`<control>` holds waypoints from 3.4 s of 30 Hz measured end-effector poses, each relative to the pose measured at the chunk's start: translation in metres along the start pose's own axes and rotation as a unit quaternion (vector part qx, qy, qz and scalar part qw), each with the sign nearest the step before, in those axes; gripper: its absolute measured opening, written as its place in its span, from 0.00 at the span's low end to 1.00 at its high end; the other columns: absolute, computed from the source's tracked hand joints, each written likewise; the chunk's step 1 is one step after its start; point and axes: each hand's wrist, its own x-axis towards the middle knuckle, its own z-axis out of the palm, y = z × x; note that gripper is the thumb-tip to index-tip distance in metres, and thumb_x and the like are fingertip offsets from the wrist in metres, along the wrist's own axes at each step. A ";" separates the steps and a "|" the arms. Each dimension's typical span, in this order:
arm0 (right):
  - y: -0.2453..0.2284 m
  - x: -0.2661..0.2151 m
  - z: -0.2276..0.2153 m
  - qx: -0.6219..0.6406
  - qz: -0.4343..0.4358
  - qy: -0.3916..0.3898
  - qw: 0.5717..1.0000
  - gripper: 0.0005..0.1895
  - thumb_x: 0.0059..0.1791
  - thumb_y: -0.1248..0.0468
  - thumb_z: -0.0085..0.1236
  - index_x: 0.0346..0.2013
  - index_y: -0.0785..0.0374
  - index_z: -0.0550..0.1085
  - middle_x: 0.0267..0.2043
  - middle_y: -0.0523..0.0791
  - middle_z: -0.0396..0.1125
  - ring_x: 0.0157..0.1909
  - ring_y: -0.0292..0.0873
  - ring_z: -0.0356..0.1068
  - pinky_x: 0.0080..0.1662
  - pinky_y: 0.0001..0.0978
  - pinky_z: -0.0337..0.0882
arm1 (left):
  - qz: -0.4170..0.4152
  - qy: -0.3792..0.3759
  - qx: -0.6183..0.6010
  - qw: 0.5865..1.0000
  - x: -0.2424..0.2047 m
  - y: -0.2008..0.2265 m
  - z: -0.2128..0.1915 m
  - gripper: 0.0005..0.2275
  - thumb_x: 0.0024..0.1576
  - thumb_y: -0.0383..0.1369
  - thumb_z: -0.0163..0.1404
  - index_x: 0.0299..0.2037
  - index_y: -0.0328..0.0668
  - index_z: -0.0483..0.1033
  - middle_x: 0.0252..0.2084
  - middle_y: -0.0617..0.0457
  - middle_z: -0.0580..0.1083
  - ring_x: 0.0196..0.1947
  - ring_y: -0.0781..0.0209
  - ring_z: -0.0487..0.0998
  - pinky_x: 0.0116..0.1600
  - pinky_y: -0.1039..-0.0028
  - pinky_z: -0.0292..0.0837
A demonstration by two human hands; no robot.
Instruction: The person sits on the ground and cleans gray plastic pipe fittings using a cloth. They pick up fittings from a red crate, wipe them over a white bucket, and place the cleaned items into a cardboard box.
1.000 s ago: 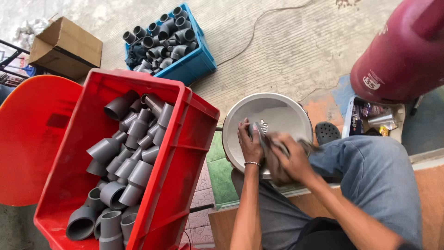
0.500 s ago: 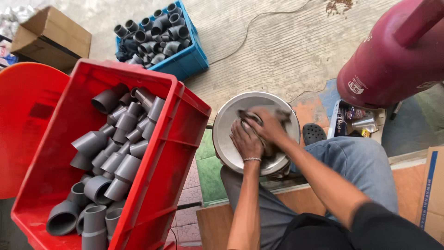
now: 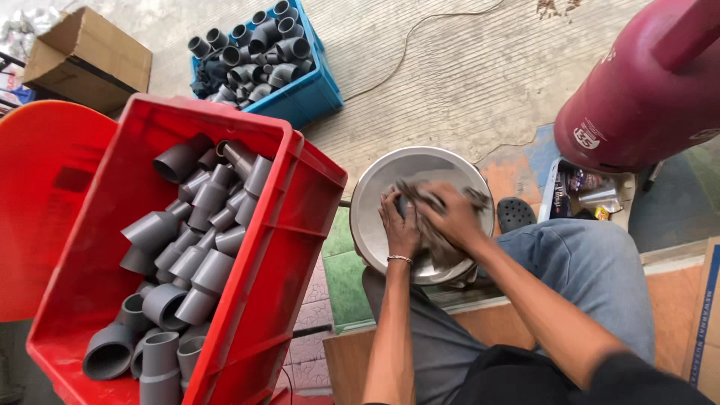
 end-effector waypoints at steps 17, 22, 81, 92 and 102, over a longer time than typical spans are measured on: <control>-0.024 0.017 0.019 0.013 0.016 0.104 0.994 0.14 0.54 0.58 0.57 0.50 0.63 0.75 0.46 0.52 0.71 0.52 0.56 0.71 0.53 0.47 0.71 | -0.025 0.015 0.027 0.999 -0.002 0.009 0.006 0.16 0.64 0.43 0.39 0.60 0.50 0.64 0.68 0.40 0.62 0.73 0.40 0.52 0.75 0.49 0.37; -0.043 -0.063 -0.005 0.032 0.057 0.119 0.991 0.17 0.51 0.61 0.58 0.55 0.60 0.75 0.50 0.48 0.71 0.53 0.53 0.70 0.56 0.46 0.69 | -0.031 -0.007 -0.016 0.999 0.002 0.022 -0.013 0.09 0.65 0.43 0.37 0.48 0.51 0.60 0.69 0.47 0.63 0.75 0.44 0.49 0.75 0.49 0.32; -0.006 0.001 0.018 -0.172 0.091 -0.004 0.981 0.23 0.57 0.45 0.40 0.39 0.63 0.66 0.34 0.54 0.61 0.41 0.63 0.67 0.43 0.58 0.67 | -0.030 0.011 0.044 0.999 0.006 0.025 -0.007 0.20 0.65 0.44 0.36 0.66 0.53 0.65 0.70 0.31 0.56 0.74 0.37 0.50 0.76 0.53 0.40; -0.021 -0.065 0.010 -0.115 0.116 -0.020 0.986 0.20 0.54 0.43 0.45 0.35 0.56 0.63 0.35 0.47 0.55 0.43 0.61 0.65 0.44 0.51 0.68 | -0.030 0.043 0.019 0.998 0.001 0.032 -0.008 0.21 0.63 0.48 0.43 0.62 0.50 0.68 0.67 0.32 0.61 0.73 0.41 0.52 0.75 0.53 0.39; -0.004 0.031 0.013 -0.147 0.074 -0.010 0.986 0.20 0.52 0.42 0.51 0.49 0.51 0.68 0.44 0.44 0.62 0.52 0.51 0.69 0.45 0.48 0.75 | -0.007 -0.042 0.147 0.988 -0.001 0.033 -0.012 0.22 0.67 0.40 0.28 0.70 0.46 0.57 0.70 0.36 0.58 0.73 0.35 0.51 0.71 0.40 0.42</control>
